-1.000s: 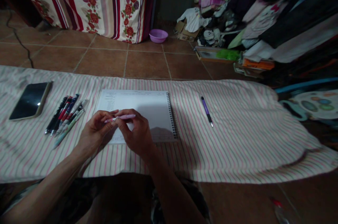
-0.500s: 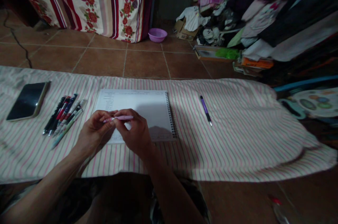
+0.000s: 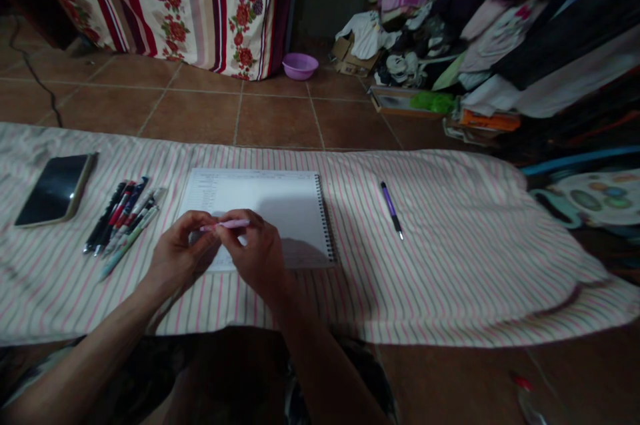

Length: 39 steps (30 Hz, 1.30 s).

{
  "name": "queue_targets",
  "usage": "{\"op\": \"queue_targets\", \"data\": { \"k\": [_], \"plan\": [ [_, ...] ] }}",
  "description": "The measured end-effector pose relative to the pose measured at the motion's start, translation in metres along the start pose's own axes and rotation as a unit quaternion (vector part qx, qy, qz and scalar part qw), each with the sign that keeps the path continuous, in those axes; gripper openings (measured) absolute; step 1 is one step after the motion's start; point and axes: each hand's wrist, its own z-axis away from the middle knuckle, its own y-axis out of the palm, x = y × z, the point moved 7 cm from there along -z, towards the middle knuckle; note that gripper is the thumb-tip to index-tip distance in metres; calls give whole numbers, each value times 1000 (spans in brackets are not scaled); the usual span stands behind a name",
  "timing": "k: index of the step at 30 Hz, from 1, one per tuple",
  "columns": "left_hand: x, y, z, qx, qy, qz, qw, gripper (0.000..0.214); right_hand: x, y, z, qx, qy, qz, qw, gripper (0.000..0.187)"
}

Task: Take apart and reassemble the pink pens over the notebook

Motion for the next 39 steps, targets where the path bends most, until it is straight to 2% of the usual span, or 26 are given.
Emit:
{"op": "queue_targets", "data": {
  "k": [3,8,16,23,31,39],
  "plan": [
    [-4,-2,1,8,22,-79,997,6,-12,1,0,-9,73,-34,997,5],
    [0,-4,2,20,34,-138,990,8,-26,1,2,-22,138,-104,985,11],
    [5,-10,-1,28,63,-260,963,19,-46,1,2,-60,179,-170,967,16],
    [5,-15,-2,22,87,-276,957,22,-54,-4,2,-93,212,-200,952,17],
    [7,-15,-3,31,87,-269,959,22,-58,-4,2,-106,239,-233,937,20],
    [1,-16,-1,26,100,-277,955,21,-59,-4,2,-105,243,-228,937,20]
  ]
}}
